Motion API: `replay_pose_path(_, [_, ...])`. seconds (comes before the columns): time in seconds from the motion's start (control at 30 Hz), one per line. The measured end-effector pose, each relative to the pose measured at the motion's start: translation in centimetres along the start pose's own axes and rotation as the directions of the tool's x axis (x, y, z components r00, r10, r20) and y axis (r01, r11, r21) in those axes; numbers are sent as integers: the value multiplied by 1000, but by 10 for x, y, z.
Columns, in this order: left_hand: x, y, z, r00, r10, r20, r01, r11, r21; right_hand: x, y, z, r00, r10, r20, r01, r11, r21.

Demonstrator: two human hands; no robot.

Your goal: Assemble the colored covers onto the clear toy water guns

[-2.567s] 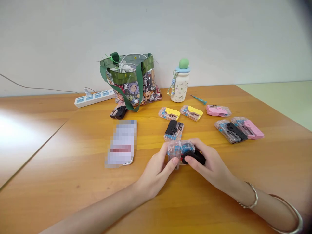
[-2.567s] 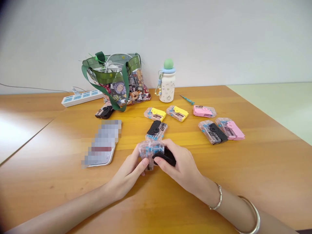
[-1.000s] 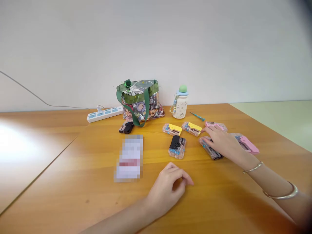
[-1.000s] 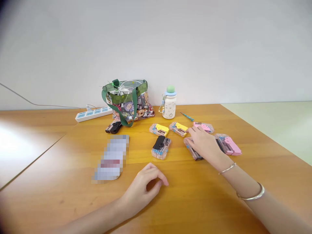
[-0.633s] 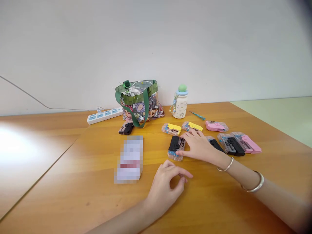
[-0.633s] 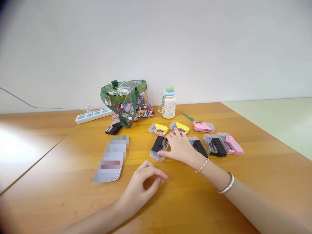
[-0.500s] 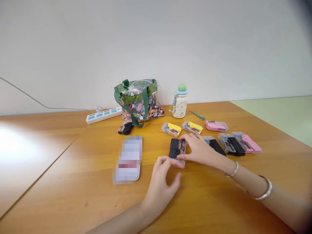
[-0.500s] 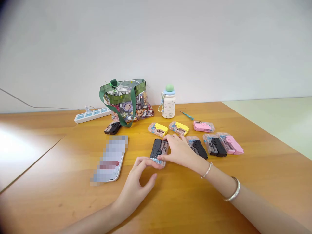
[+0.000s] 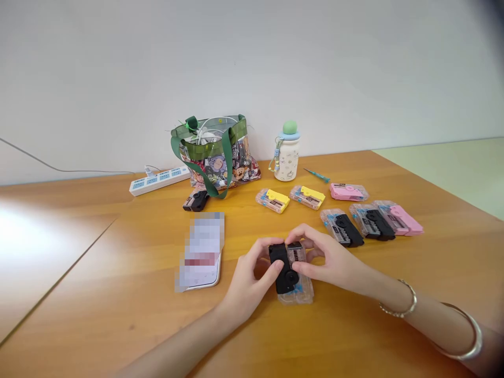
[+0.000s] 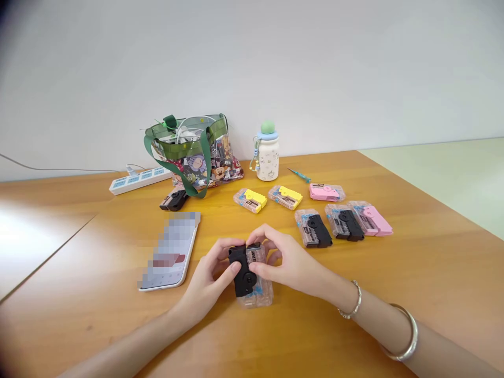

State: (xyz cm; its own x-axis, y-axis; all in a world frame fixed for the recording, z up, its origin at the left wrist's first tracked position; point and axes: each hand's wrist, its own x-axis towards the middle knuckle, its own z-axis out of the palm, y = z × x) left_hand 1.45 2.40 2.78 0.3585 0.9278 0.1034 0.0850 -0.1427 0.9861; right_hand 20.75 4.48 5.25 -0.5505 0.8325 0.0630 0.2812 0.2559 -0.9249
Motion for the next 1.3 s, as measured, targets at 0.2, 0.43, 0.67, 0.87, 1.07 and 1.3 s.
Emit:
replay_pose_path(0.2, [-1,-5,0,994,-8,-112,0,998,-68,2,6,-6,997,-17,-79,23,997,68])
replay_pose_path(0.43, [3,-1,1,979,-67,-192,50,995,-91,7,12,-13,984,-60,-167,72,995,68])
replay_pose_path(0.67, [4,-1,1,982,-87,-167,71,993,-97,8,14,-13,982,-52,-181,67,995,79])
replay_pose_path(0.87, [5,-2,2,991,-118,-69,104,977,-186,14,17,-23,963,83,-255,-25,974,225])
replay_pose_path(1.07, [3,0,3,993,-111,-43,103,982,-159,15,18,-29,907,149,-393,-45,964,261])
replay_pose_path(1.3, [-1,-2,2,968,-117,223,115,993,20,7,7,-9,938,-20,-345,66,990,122])
